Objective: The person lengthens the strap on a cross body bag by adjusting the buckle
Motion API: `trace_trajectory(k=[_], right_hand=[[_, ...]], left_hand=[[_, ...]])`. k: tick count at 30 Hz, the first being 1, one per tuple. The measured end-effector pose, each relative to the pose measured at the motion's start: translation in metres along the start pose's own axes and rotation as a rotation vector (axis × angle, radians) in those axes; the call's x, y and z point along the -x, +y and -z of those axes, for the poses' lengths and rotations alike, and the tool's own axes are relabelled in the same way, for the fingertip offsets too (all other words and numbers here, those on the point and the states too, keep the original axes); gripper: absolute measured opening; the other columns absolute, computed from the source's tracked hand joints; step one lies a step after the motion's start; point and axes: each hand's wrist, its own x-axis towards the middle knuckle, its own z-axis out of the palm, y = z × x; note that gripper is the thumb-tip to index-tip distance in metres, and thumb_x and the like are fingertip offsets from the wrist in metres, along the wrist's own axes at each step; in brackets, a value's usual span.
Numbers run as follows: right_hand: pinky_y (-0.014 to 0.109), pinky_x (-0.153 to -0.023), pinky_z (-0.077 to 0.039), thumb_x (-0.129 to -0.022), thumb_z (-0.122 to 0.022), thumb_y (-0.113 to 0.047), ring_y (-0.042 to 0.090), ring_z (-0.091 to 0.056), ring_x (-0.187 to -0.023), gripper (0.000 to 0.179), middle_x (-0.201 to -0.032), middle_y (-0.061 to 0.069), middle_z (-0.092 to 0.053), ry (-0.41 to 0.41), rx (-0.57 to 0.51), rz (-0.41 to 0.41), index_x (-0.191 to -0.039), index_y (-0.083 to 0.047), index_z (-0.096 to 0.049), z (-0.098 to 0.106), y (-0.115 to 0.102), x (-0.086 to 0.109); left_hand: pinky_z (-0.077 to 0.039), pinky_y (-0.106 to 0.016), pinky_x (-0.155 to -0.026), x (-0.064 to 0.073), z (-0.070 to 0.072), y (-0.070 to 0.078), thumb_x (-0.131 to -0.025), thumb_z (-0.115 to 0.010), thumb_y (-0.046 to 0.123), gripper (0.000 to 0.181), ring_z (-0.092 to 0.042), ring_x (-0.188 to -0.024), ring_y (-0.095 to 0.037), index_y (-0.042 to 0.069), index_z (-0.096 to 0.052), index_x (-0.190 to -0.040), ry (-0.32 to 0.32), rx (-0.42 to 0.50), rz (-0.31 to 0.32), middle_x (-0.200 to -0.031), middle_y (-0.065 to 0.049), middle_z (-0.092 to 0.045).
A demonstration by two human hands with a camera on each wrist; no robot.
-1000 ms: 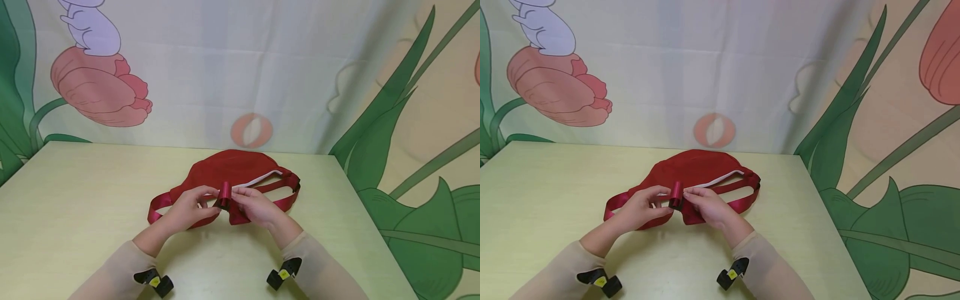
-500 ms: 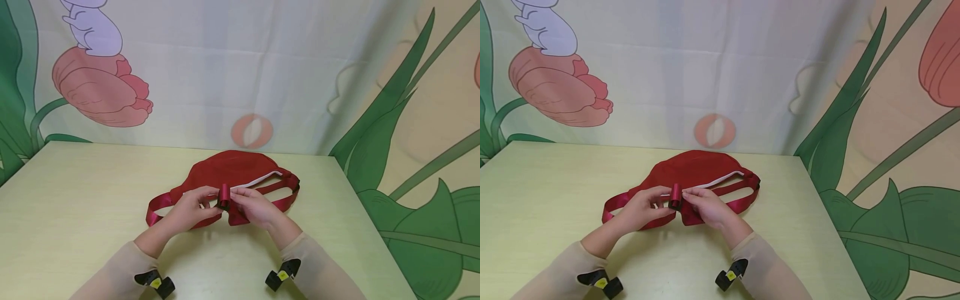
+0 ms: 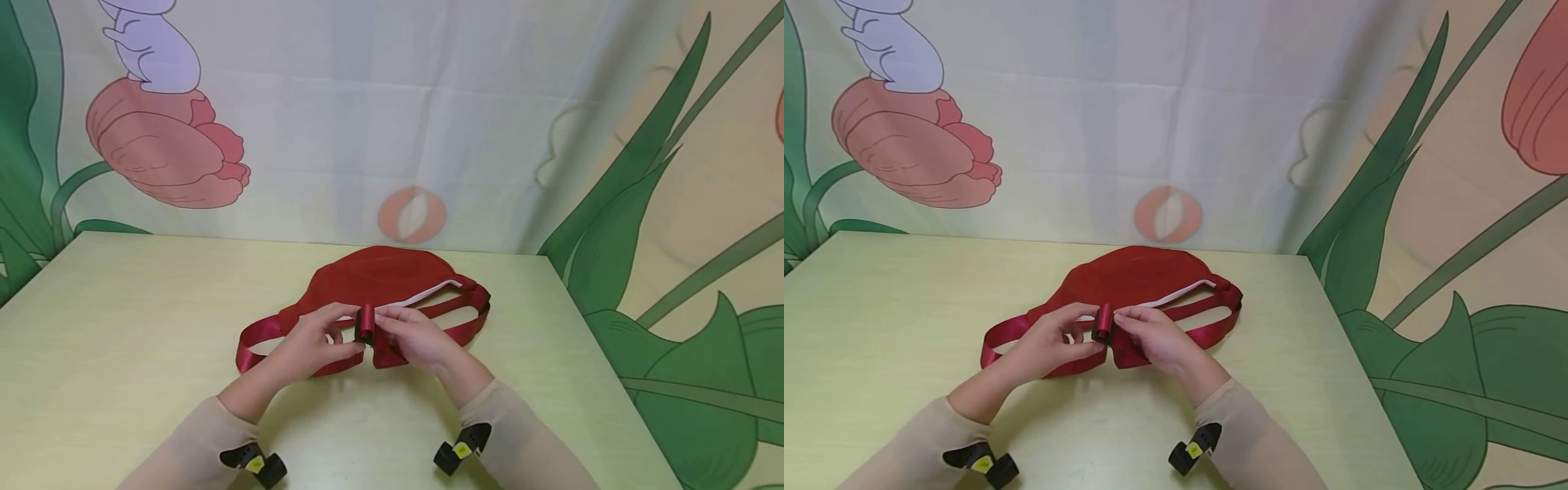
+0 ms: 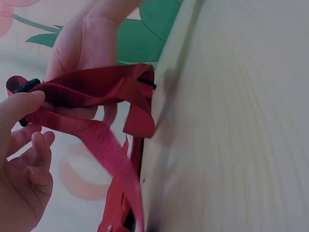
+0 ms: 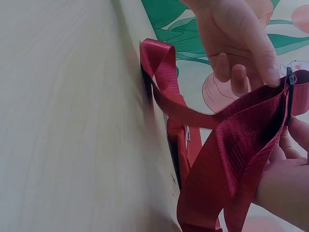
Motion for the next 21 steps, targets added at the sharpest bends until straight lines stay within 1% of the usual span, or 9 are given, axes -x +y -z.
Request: trace_trajectory(k=[4,7,10,13,15,18,21], right_hand=[[0.030,-0.086,-0.045,-0.097,-0.050,-0.014,0.018,-0.060,-0.095,0.029,-0.101,0.003,-0.065,-0.001,0.016,0.002,-0.119,0.004,-0.057,-0.001,-0.002,0.002],[0.030,-0.087,-0.044,-0.097,-0.050,-0.014,0.018,-0.060,-0.096,0.028,-0.102,0.003,-0.065,0.024,0.031,-0.008,-0.119,0.003,-0.056,0.000,-0.006,0.004],[0.030,-0.086,-0.044,-0.097,-0.050,-0.015,0.018,-0.058,-0.096,0.026,-0.102,0.004,-0.064,0.040,0.025,-0.012,-0.117,0.001,-0.056,0.002,-0.010,0.006],[0.029,-0.085,-0.044,-0.097,-0.050,-0.015,0.018,-0.057,-0.094,0.023,-0.101,0.003,-0.063,0.053,0.008,-0.016,-0.114,-0.002,-0.057,0.002,-0.014,0.007],[0.029,-0.085,-0.044,-0.097,-0.050,-0.015,0.018,-0.057,-0.094,0.022,-0.101,0.003,-0.063,0.052,0.005,-0.022,-0.114,-0.003,-0.057,0.002,-0.015,0.006],[0.028,-0.084,-0.045,-0.097,-0.049,-0.014,0.016,-0.058,-0.092,0.020,-0.099,0.002,-0.064,0.032,0.002,-0.013,-0.112,-0.003,-0.058,0.001,-0.012,0.005],[0.027,-0.082,-0.045,-0.098,-0.048,-0.013,0.016,-0.059,-0.090,0.019,-0.097,0.001,-0.063,0.010,0.006,0.003,-0.110,-0.003,-0.058,0.000,-0.008,0.004]], left_hand=[[-0.046,-0.027,-0.057,0.000,0.001,0.003,-0.079,-0.074,0.010,0.035,-0.056,-0.066,-0.013,0.016,-0.062,-0.111,0.000,0.031,0.040,-0.099,0.002,-0.061],[-0.047,-0.027,-0.057,0.000,0.002,0.002,-0.079,-0.074,0.007,0.029,-0.055,-0.066,-0.014,0.013,-0.061,-0.105,-0.001,0.009,0.046,-0.098,0.000,-0.061],[-0.046,-0.026,-0.056,0.000,0.004,0.000,-0.078,-0.074,0.006,0.027,-0.054,-0.066,-0.014,0.011,-0.061,-0.102,0.005,-0.020,0.056,-0.097,-0.003,-0.061],[-0.046,-0.026,-0.054,0.000,0.005,0.000,-0.078,-0.073,0.007,0.028,-0.054,-0.064,-0.013,0.009,-0.061,-0.104,0.011,-0.022,0.071,-0.099,-0.006,-0.061],[-0.045,-0.026,-0.053,0.000,0.004,0.002,-0.078,-0.074,0.008,0.033,-0.054,-0.064,-0.014,0.011,-0.061,-0.109,0.011,-0.008,0.076,-0.104,-0.006,-0.062],[-0.045,-0.025,-0.053,-0.002,0.001,0.006,-0.079,-0.075,0.010,0.040,-0.055,-0.065,-0.014,0.013,-0.060,-0.116,0.004,0.031,0.052,-0.110,-0.005,-0.061],[-0.045,-0.025,-0.055,-0.003,0.000,0.009,-0.079,-0.075,0.011,0.040,-0.055,-0.066,-0.014,0.013,-0.061,-0.116,0.010,0.037,0.028,-0.108,-0.003,-0.062]])
